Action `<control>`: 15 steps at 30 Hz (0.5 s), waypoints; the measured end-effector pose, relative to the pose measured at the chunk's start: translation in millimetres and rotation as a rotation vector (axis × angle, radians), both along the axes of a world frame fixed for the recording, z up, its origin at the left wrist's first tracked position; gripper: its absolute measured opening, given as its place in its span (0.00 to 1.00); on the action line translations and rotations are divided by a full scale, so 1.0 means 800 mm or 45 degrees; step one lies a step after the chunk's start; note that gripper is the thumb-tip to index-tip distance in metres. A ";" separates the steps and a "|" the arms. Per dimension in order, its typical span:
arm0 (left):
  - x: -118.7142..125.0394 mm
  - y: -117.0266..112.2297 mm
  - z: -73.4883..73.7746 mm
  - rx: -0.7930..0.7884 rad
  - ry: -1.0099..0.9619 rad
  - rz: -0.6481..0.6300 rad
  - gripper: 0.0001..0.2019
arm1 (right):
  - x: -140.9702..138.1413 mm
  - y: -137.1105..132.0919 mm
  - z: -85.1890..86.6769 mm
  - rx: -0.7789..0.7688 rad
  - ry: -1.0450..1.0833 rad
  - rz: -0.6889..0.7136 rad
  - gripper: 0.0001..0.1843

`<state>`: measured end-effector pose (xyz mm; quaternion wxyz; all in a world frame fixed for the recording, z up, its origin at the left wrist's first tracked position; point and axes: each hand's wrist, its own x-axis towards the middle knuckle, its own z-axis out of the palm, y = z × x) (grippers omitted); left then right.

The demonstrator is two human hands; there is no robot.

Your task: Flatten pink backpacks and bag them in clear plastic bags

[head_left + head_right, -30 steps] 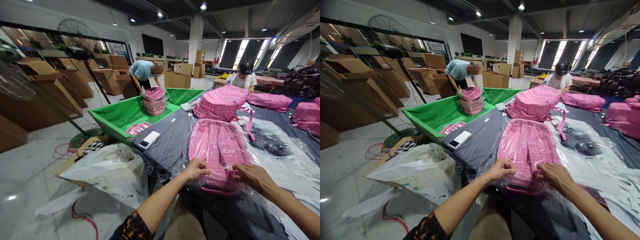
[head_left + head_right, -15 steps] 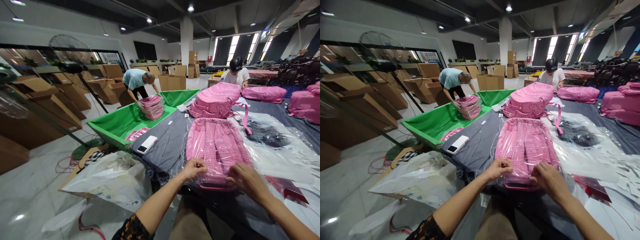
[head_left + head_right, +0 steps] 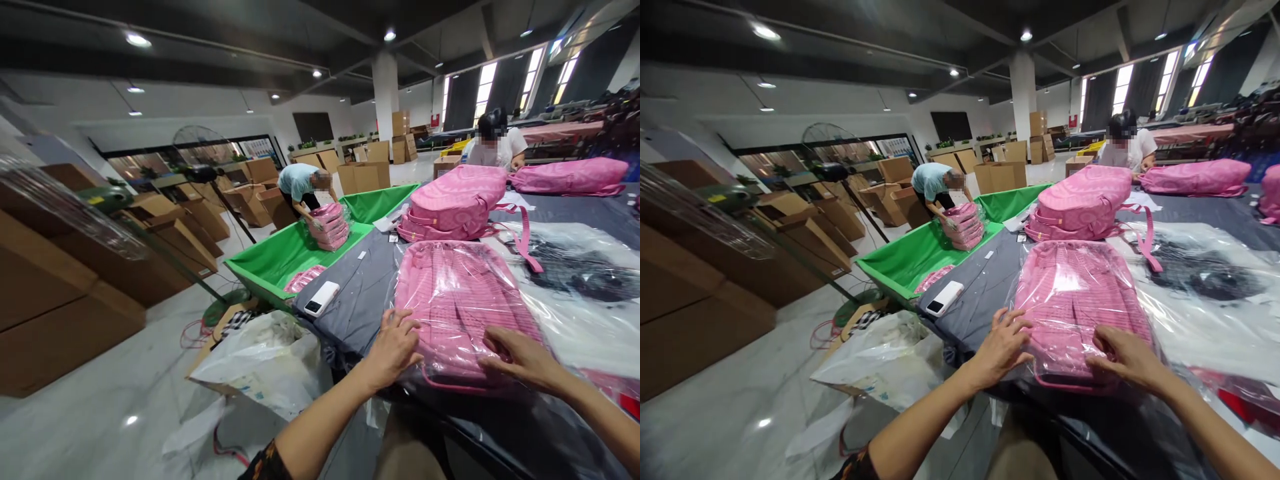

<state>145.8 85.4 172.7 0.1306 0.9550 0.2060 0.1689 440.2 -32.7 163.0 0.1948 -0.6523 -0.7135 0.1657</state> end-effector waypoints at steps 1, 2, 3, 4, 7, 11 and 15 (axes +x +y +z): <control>-0.007 0.004 -0.001 -0.043 -0.005 0.036 0.08 | 0.001 0.001 -0.001 0.008 0.014 0.001 0.31; -0.012 0.008 -0.002 -0.102 -0.023 0.066 0.05 | 0.002 0.001 -0.002 0.015 0.024 0.002 0.31; -0.015 0.013 -0.004 -0.160 -0.049 0.088 0.04 | 0.003 0.001 -0.003 0.020 0.033 0.004 0.31; -0.017 0.019 -0.006 -0.205 -0.071 0.101 0.03 | 0.005 0.001 -0.004 0.027 0.043 0.007 0.31; -0.011 0.034 -0.016 -0.276 -0.096 0.120 0.05 | 0.011 0.001 -0.008 0.058 0.095 0.025 0.32; 0.006 0.050 -0.029 -0.465 -0.018 0.121 0.05 | 0.009 0.010 -0.011 0.116 0.063 0.031 0.33; 0.012 0.060 -0.032 -0.561 0.052 0.136 0.03 | -0.001 0.003 -0.004 0.544 -0.297 0.047 0.30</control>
